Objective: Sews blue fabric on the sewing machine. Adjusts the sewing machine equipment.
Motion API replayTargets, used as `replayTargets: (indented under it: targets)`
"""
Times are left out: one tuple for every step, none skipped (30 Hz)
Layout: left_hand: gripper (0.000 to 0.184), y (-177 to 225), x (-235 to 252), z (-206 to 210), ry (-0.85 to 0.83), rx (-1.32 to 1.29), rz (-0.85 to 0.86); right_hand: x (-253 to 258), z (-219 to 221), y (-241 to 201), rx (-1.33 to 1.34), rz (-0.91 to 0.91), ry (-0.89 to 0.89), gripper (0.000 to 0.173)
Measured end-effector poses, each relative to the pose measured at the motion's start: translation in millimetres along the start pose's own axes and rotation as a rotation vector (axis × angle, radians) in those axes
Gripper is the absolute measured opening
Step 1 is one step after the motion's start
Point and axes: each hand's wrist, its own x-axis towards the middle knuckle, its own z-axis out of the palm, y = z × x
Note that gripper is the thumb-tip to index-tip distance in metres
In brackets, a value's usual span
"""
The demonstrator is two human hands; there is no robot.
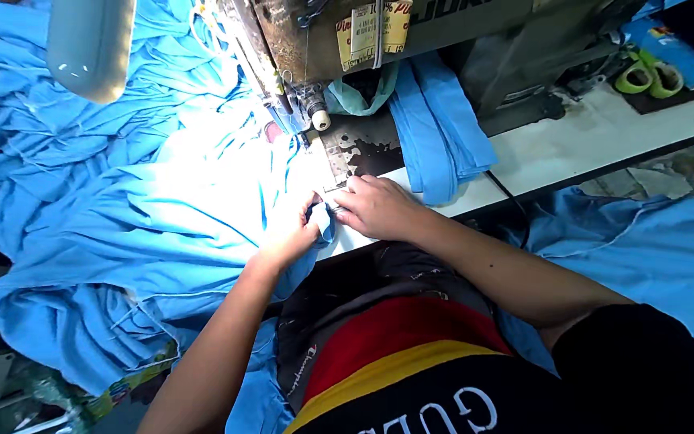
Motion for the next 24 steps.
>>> replayTargets:
  targets:
    - [0.016,0.7,1.1,-0.4,0.003,-0.003,-0.002,1.0,1.0,0.3,0.008,-0.008,0.01,0.026]
    - [0.016,1.6,1.7,-1.0,-0.001,-0.008,-0.008,2.0,1.9,0.1,0.02,-0.013,0.027,0.025]
    - [0.017,1.9,1.9,-1.5,-0.007,-0.013,-0.012,3.2,2.1,-0.5,0.031,-0.016,0.042,0.024]
    - [0.017,1.2,1.9,-0.9,-0.002,-0.01,-0.005,4.7,2.2,-0.9,0.037,-0.026,0.056,0.023]
    - [0.018,0.8,1.8,-0.5,0.001,-0.009,0.0,6.5,2.5,-1.3,0.043,-0.041,0.067,0.022]
    - [0.018,0.5,1.5,-0.3,0.004,-0.008,0.001,8.5,2.9,-1.9,0.049,-0.052,0.069,0.021]
    - [0.019,-0.6,1.3,0.2,0.006,-0.005,0.005,10.7,2.9,-2.7,0.059,-0.059,0.064,0.02]
    - [0.02,-1.7,1.3,0.7,0.009,-0.003,0.01,12.8,3.3,-3.5,0.068,-0.067,0.065,0.019]
    - [0.019,-2.6,1.3,1.3,0.014,0.0,0.013,14.6,4.2,-4.3,0.077,-0.076,0.067,0.022]
    - [0.02,-2.9,1.1,1.7,0.018,-0.002,0.015,16.3,6.6,-4.3,0.08,-0.088,0.076,0.027]
    - [0.02,-2.8,0.9,2.1,0.022,-0.008,0.015,17.5,9.5,-3.8,0.081,-0.095,0.08,0.028]
    - [0.02,-2.3,0.6,2.0,0.024,-0.012,0.01,18.3,12.5,-3.1,0.078,-0.101,0.09,0.027]
    - [0.02,-1.8,0.4,2.0,0.023,-0.012,0.003,18.9,14.9,-2.7,0.079,-0.106,0.107,0.026]
    - [0.02,-1.2,0.0,1.9,0.019,-0.011,-0.01,19.2,16.7,-2.8,0.081,-0.107,0.121,0.026]
    - [0.019,-1.0,-0.4,2.0,0.017,-0.003,-0.018,19.3,17.4,-3.8,0.081,-0.104,0.132,0.027]
    - [0.019,-1.1,-1.2,2.3,0.015,0.007,-0.02,18.9,17.1,-5.6,0.08,-0.093,0.13,0.025]
    - [0.019,-1.9,-2.5,3.1,0.023,0.024,-0.011,18.1,16.9,-7.8,0.075,-0.079,0.129,0.023]
    - [0.018,-2.3,-3.3,3.8,0.037,0.03,0.0,17.2,16.9,-9.5,0.064,-0.064,0.13,0.023]
    - [0.018,-2.1,-3.7,4.0,0.041,0.028,-0.002,16.1,16.9,-10.6,0.047,-0.051,0.137,0.023]
    - [0.016,-1.6,-4.0,3.9,0.035,0.022,-0.016,14.8,17.4,-10.7,0.03,-0.045,0.158,0.02]
    - [0.016,-1.4,-4.2,4.2,0.033,0.015,-0.033,13.0,16.5,-10.2,0.023,-0.032,0.167,0.019]
    - [0.016,-1.1,-4.7,4.4,0.032,0.0,-0.053,10.6,14.5,-8.9,0.035,-0.006,0.165,0.021]
    - [0.017,-1.1,-5.4,4.7,0.038,-0.012,-0.067,7.9,14.2,-5.7,0.055,0.019,0.177,0.025]
    - [0.017,-1.2,-6.0,4.9,0.049,-0.02,-0.073,5.2,15.2,-1.9,0.088,0.027,0.224,0.028]
